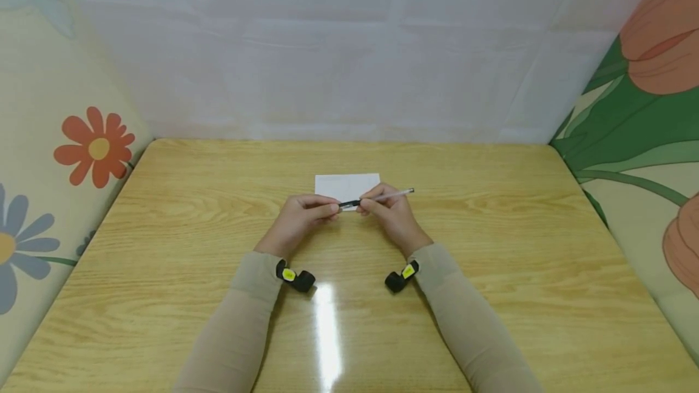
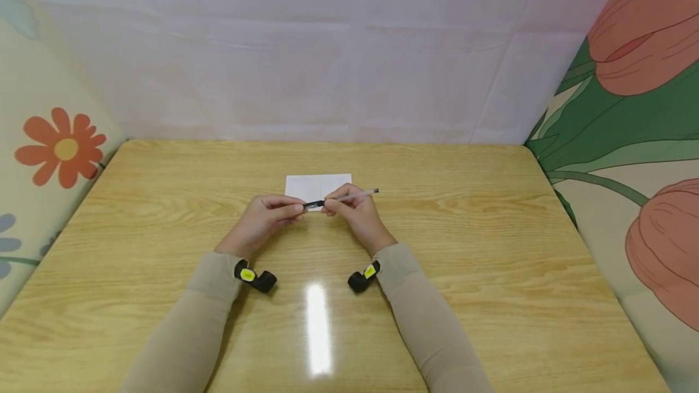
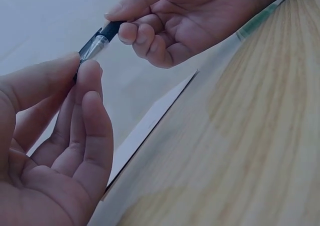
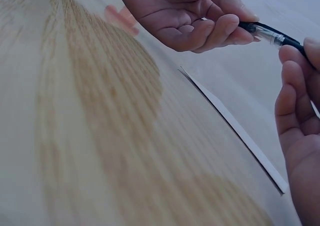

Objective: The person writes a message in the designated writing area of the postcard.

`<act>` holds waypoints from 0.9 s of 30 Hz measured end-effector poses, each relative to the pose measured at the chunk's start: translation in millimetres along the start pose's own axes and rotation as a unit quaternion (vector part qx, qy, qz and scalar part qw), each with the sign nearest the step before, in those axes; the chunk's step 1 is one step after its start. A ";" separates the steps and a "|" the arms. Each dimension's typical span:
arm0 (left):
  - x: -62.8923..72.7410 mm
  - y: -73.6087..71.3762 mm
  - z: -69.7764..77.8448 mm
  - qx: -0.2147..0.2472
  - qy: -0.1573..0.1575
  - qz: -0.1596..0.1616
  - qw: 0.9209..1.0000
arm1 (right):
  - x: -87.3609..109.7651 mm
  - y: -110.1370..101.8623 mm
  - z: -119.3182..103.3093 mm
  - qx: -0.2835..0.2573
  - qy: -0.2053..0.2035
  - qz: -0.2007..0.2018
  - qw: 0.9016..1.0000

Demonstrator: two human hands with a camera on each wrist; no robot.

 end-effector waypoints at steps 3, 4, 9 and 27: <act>-0.8 0.3 -0.6 0.002 -0.003 -0.003 1.000 | 0.2 -0.9 0.5 0.004 0.000 -0.001 1.000; -1.2 0.3 -0.8 0.000 -0.003 -0.003 1.000 | 0.3 -1.2 0.7 0.006 0.000 -0.001 1.000; -1.8 -0.3 -1.4 -0.007 -0.007 -0.004 1.000 | 0.4 -2.0 1.3 0.019 0.000 0.000 1.000; -1.8 -10.3 -4.9 0.003 -0.012 -0.014 1.000 | 0.4 -5.5 -2.8 0.010 -0.009 0.009 1.000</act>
Point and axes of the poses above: each hand's wrist, its own x-axis away from the middle knuckle, its own y-axis out of the palm, z = x × y, the point moved 8 cm from there along -x, towards the middle knuckle, and after that the axes turned 13 degrees about -x, right-handed, at the moved point
